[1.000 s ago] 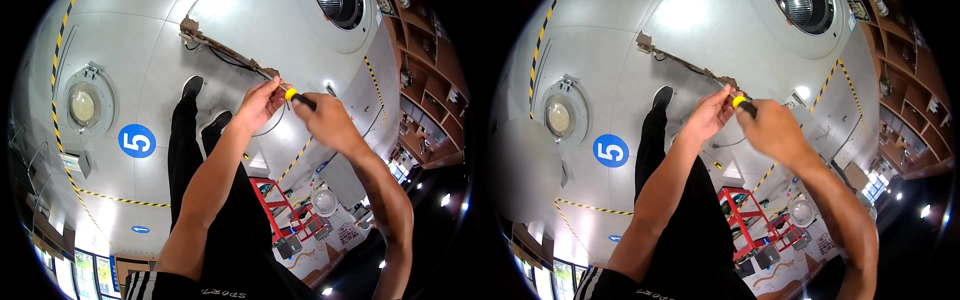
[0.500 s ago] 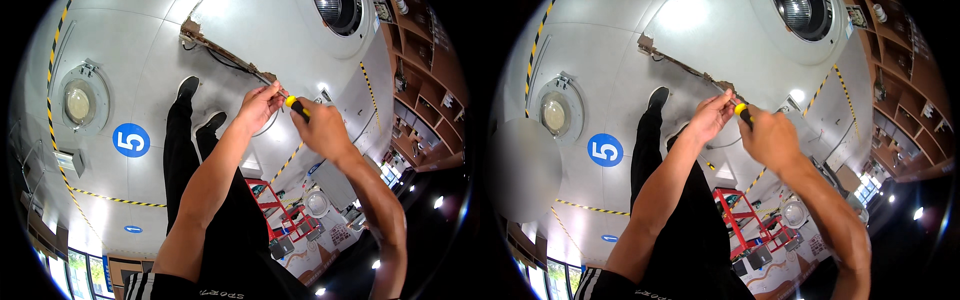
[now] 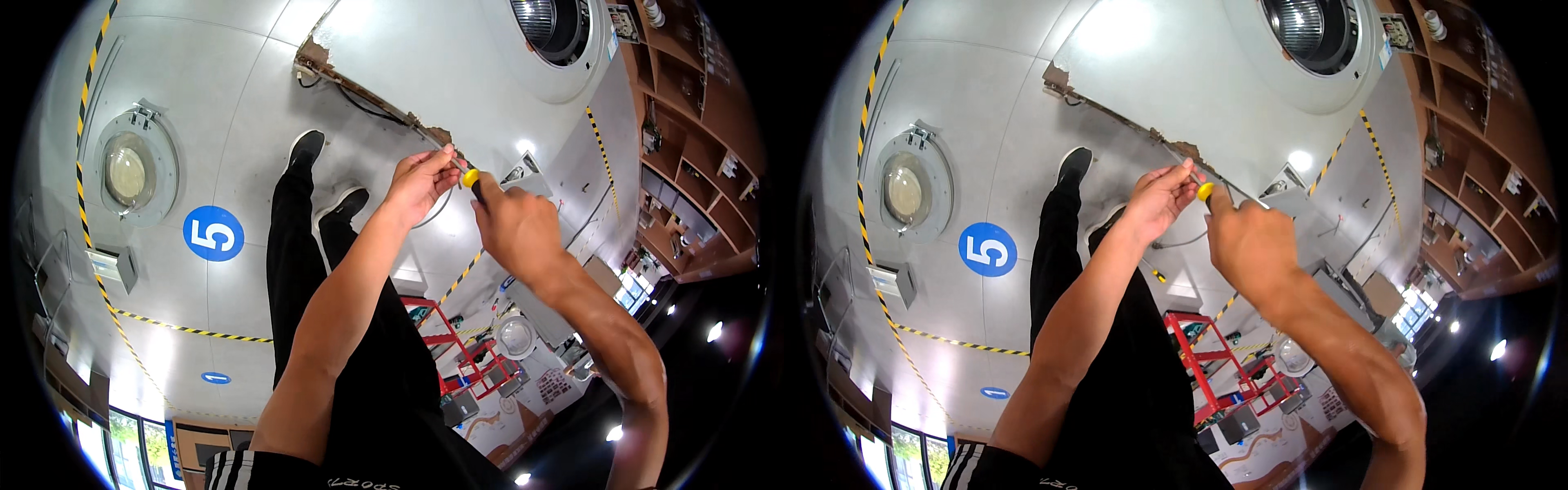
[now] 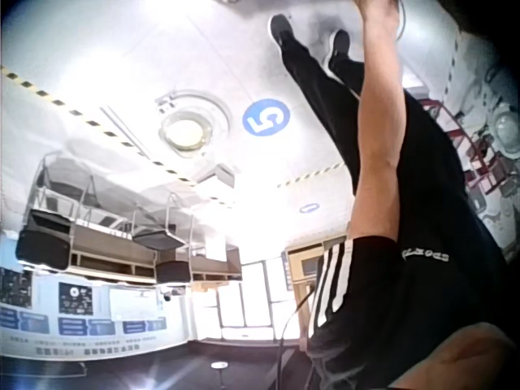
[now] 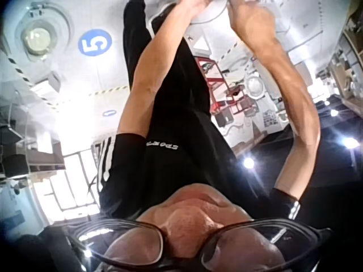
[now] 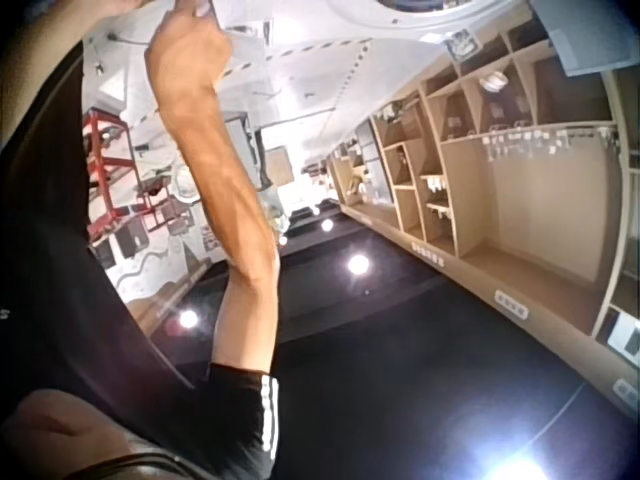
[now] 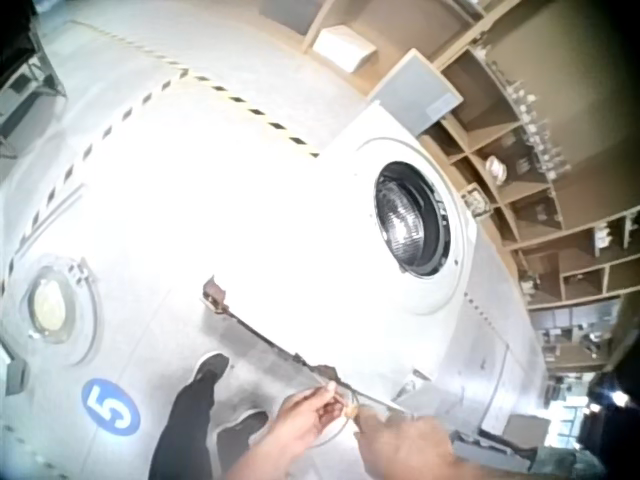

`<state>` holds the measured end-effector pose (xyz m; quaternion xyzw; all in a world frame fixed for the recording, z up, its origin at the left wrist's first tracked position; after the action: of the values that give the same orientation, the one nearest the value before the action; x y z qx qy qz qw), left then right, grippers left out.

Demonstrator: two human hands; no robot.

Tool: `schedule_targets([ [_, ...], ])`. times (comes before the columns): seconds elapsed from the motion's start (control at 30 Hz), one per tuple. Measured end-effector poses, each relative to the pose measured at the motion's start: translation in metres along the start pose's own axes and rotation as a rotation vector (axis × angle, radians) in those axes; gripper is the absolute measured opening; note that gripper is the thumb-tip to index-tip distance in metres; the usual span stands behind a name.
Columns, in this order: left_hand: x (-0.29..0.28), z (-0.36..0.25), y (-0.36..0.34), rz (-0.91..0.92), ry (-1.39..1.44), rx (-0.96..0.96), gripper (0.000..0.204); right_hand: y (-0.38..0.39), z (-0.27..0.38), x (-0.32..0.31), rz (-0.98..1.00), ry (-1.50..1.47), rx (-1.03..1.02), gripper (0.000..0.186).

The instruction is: The person uses a screwdriver to unscrew a bracket from the internal components of a washing machine, then places the screw and bracket into a parts organizer.

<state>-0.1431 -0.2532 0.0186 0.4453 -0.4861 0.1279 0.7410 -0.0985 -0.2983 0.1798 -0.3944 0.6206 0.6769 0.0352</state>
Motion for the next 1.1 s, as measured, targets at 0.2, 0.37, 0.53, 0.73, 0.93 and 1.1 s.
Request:
schedule_targets([
  [0.2,-0.007,0.004,-0.005,-0.028,0.003,-0.019,0.023,0.005,-0.012,0.008,0.303,-1.396,0.537,0.039],
  [0.37,-0.011,0.005,-0.002,-0.092,-0.033,-0.039,0.024,0.013,0.019,-0.017,-0.023,-0.139,0.031,0.042],
  [0.53,0.002,-0.004,0.006,0.016,0.006,-0.073,0.021,-0.002,0.014,-0.008,0.079,0.113,0.062,0.04],
  [0.73,0.0,-0.005,0.012,0.132,0.051,-0.081,0.02,-0.004,0.012,-0.004,0.08,-0.082,0.064,0.038],
  [0.93,-0.006,-0.001,0.002,0.011,-0.017,-0.119,0.022,-0.001,-0.01,0.009,0.459,-1.761,0.661,0.023],
  [1.1,-0.004,0.001,0.002,-0.015,-0.008,-0.117,0.019,0.002,-0.014,-0.004,-0.002,-0.866,0.218,0.031],
])
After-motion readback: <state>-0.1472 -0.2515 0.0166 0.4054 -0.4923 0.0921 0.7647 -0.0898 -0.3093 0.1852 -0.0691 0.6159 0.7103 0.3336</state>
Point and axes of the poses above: each hand's wrist, its own y-axis away from the middle knuckle, its own x-axis out of the palm, z = x × y, the point moved 5 cm from there along -y, towards the middle knuckle, and after that the axes turned 12 degrees about z, right-handed, at the moved point
